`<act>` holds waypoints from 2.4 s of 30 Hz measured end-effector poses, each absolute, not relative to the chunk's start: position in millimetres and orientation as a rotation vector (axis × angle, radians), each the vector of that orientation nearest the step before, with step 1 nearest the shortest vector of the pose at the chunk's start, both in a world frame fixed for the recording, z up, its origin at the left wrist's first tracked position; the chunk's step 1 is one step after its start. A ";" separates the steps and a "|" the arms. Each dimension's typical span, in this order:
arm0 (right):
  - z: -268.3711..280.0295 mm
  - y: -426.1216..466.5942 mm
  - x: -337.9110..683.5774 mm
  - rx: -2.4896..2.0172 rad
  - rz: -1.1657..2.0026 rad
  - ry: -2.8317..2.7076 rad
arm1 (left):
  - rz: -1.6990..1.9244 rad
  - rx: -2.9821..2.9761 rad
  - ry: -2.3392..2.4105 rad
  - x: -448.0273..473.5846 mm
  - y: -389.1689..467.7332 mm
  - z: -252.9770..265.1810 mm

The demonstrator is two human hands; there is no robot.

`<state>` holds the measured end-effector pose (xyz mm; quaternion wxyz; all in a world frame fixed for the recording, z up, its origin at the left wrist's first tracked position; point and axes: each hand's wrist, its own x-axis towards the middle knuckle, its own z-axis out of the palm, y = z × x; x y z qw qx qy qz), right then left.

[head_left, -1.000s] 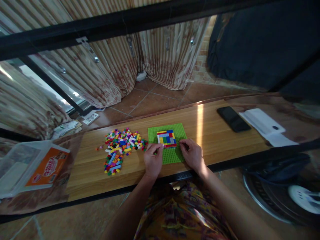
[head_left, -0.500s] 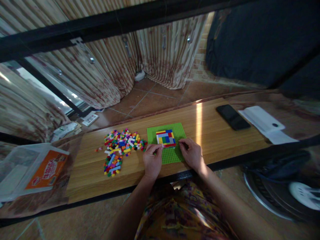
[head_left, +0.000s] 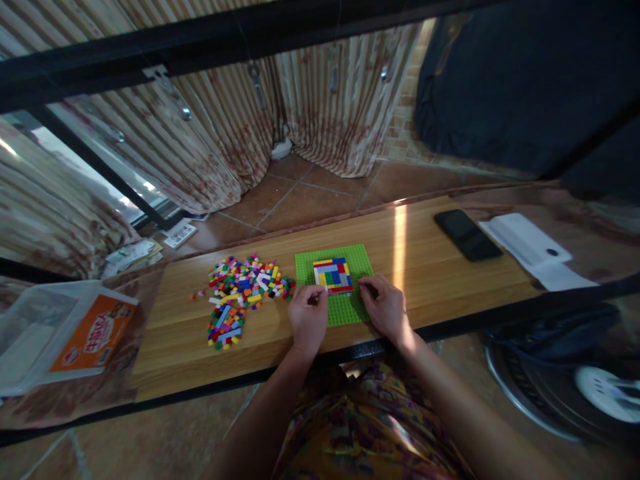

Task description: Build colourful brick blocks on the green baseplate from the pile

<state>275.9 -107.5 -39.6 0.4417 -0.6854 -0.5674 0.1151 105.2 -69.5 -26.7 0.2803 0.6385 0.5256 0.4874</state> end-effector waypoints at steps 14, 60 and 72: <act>-44.3 -107.4 277.6 -1.681 0.215 -1.434 | 1.122 1.609 1.376 99.6 -60.8 -26.2; -47.3 -109.3 282.5 -1.716 0.244 -1.472 | 0.889 2.594 1.475 103.5 -79.5 -33.7; -53.8 -106.2 284.8 -1.709 0.139 -1.535 | 1.004 2.339 1.375 54.8 -128.2 -45.6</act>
